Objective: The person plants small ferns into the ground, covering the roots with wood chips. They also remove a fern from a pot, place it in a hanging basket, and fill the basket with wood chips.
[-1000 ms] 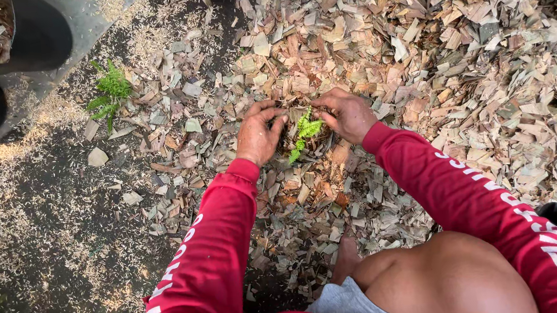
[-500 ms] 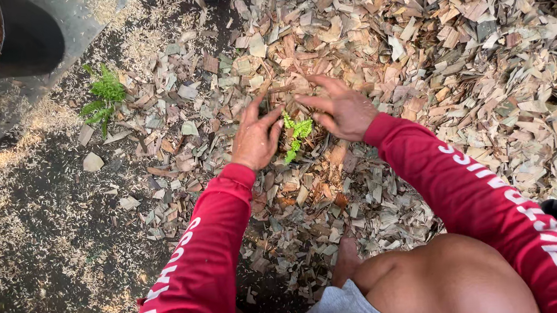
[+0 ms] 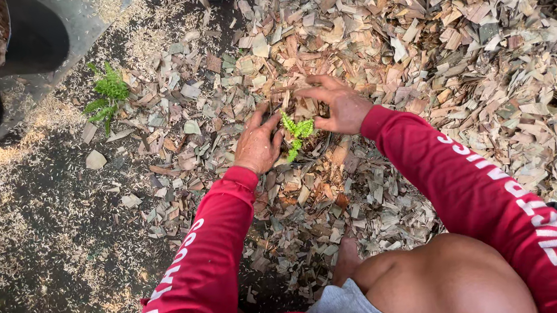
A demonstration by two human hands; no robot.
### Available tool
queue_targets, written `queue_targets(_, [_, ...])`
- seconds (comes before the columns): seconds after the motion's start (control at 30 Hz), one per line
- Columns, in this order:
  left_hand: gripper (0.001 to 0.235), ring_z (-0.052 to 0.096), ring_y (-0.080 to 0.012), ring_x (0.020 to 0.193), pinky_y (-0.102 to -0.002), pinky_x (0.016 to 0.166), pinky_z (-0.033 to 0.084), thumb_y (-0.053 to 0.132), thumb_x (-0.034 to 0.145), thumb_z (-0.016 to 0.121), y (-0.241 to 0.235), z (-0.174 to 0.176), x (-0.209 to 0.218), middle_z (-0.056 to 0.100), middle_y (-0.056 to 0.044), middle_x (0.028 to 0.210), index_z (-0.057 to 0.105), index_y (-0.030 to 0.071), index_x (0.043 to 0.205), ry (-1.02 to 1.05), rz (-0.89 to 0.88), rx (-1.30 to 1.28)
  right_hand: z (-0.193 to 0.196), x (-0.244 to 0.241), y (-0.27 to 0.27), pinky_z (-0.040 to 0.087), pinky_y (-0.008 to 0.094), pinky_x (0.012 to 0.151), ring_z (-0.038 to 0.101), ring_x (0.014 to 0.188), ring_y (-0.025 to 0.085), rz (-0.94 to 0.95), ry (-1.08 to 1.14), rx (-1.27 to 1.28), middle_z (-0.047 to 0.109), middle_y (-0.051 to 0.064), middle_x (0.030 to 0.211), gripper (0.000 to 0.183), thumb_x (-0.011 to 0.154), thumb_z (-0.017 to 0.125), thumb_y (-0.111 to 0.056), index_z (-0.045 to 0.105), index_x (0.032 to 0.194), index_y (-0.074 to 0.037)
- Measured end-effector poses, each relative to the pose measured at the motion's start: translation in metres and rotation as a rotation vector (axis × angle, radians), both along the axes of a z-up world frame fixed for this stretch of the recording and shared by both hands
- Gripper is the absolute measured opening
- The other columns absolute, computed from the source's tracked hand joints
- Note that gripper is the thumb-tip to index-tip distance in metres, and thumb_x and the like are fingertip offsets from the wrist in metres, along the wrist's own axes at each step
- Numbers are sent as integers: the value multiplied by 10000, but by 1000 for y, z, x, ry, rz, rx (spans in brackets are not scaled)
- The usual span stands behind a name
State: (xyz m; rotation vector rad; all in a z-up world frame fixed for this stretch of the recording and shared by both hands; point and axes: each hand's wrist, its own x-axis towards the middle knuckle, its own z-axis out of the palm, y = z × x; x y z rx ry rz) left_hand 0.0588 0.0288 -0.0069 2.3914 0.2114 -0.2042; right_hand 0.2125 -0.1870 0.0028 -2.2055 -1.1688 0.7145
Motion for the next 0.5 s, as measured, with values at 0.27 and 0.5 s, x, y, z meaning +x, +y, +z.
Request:
queue_targets(0.27, [872, 258, -434, 1463, -514, 1156, 287, 326, 762, 748, 15, 6, -4, 224, -219, 1617, 409, 152, 1547, 158, -128, -71, 14, 8, -23, 357, 540, 1222, 459, 1424, 354, -454, -269, 164, 517, 257, 1505, 559, 1020, 701, -246, 502, 1505, -52])
queue_targets(0.5, [801, 281, -381, 1503, -502, 1236, 235, 375, 764, 853, -2, 14, -1, 264, -156, 1640, 524, 250, 1484, 179, -105, 38, 15, -41, -29, 56, 618, 1213, 259, 1501, 346, 233, -564, -350, 478, 90, 1525, 585, 943, 479, -448, 559, 1402, -94])
